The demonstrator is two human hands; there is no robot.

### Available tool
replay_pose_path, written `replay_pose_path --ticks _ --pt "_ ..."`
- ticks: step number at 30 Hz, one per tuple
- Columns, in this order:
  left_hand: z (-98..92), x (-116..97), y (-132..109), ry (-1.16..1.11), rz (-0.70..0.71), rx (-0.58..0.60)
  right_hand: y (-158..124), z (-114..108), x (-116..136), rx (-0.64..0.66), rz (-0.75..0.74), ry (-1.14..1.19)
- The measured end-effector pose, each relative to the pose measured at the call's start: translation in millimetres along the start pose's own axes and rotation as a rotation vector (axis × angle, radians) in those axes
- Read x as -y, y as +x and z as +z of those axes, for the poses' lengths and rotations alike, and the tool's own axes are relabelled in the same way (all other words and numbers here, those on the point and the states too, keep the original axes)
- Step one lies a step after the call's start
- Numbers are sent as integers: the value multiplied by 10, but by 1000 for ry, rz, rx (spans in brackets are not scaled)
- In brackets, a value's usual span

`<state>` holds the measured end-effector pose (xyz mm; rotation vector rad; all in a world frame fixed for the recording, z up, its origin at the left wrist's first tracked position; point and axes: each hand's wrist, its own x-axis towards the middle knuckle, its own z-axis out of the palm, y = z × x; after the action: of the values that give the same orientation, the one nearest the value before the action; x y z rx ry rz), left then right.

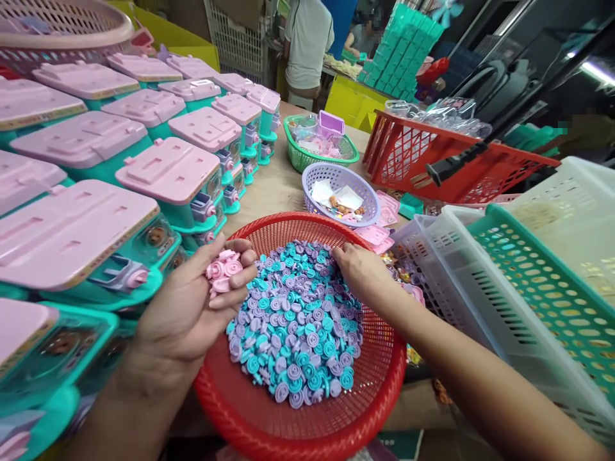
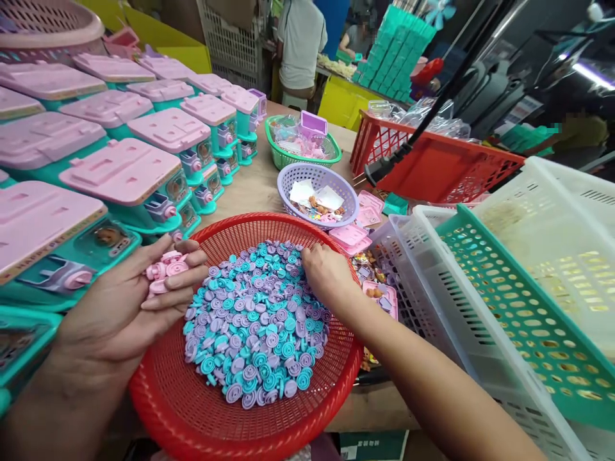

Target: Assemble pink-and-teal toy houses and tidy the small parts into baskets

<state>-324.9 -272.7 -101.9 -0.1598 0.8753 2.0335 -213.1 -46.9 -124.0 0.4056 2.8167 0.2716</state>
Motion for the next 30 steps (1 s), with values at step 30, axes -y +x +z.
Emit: replay_pose_path --ticks 30 --pt "63 55 -9 78 -56 39 -32 -73 615 127 -636 407"
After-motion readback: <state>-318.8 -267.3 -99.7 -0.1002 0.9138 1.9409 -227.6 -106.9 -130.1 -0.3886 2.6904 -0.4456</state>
